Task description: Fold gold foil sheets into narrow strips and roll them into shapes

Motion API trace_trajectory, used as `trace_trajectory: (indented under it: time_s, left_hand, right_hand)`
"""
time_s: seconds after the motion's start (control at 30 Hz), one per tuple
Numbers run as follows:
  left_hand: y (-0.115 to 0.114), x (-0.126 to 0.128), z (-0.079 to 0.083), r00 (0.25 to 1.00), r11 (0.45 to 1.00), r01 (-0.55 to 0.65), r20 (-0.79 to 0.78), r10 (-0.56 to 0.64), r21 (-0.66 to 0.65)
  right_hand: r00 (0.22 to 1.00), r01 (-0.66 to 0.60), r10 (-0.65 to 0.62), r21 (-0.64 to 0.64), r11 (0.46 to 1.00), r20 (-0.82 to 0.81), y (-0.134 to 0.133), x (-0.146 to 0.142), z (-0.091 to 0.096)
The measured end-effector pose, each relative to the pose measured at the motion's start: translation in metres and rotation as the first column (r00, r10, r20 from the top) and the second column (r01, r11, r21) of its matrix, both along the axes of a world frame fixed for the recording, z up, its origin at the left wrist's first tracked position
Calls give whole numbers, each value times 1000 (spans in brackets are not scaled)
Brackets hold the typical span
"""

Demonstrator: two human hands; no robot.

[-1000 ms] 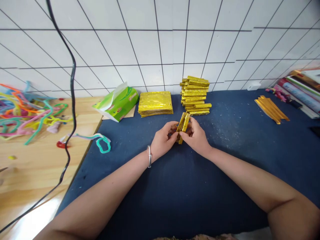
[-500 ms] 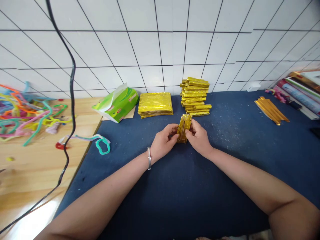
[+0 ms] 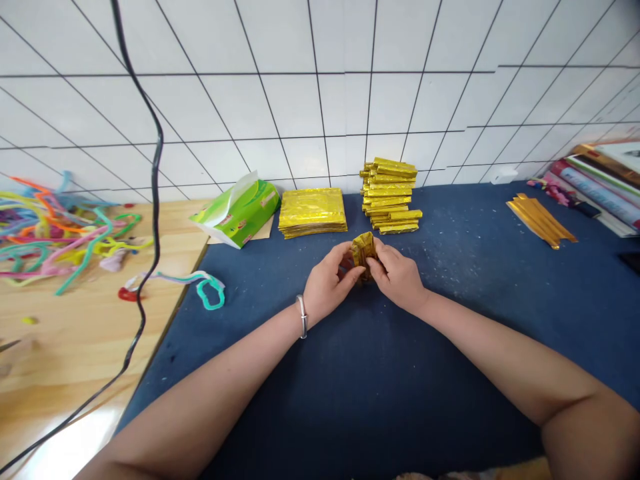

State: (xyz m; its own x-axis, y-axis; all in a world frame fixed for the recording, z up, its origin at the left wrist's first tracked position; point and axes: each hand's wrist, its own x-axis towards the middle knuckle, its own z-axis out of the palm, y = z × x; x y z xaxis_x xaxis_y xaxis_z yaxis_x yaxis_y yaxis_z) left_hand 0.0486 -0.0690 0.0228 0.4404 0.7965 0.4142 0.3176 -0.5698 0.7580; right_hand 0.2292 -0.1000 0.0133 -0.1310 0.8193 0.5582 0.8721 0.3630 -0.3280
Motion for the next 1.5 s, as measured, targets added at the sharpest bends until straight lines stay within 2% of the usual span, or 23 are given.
trace_trajectory:
  time_s: [0.1,0.3,0.47,0.63,0.8,0.93,1.0,1.07,1.5]
  left_hand:
    - [3,-4,-2,998,999,6,66,-10,54]
    - [8,-12,-7,987,985,99,116,-116,138]
    - [12,-15,-11,975,984,154,149,-166,91]
    - [17,-16,-10,959,991,136,249,-134,9]
    - [20,-16,-8,937,970,242,266,-228,-19]
    - [21,-17,-4,974,979,126,168,-153,159]
    - [20,-17,0,986,960,66,127,-104,271]
    - [19,-17,3,989,947,49,114,-89,317]
    - [15,-13,0,984,985,9,174,-39,173]
  right_hand:
    - [999,-12,11,20,1000,33,-2,-1,2]
    - [999,-29,29,18,999,27,-5,-1,2]
    - [999,-38,36,46,998,35,-5,1,3]
    - [998,-39,36,50,998,56,-6,3,5]
    - [997,-38,36,31,999,65,-7,2,4]
    - [992,-30,27,18,999,120,-8,1,6]
    - [986,-36,33,15,999,162,-9,0,6]
    - [980,-44,39,19,999,197,-10,0,5]
    - [942,-54,40,32,998,333,-11,0,5]
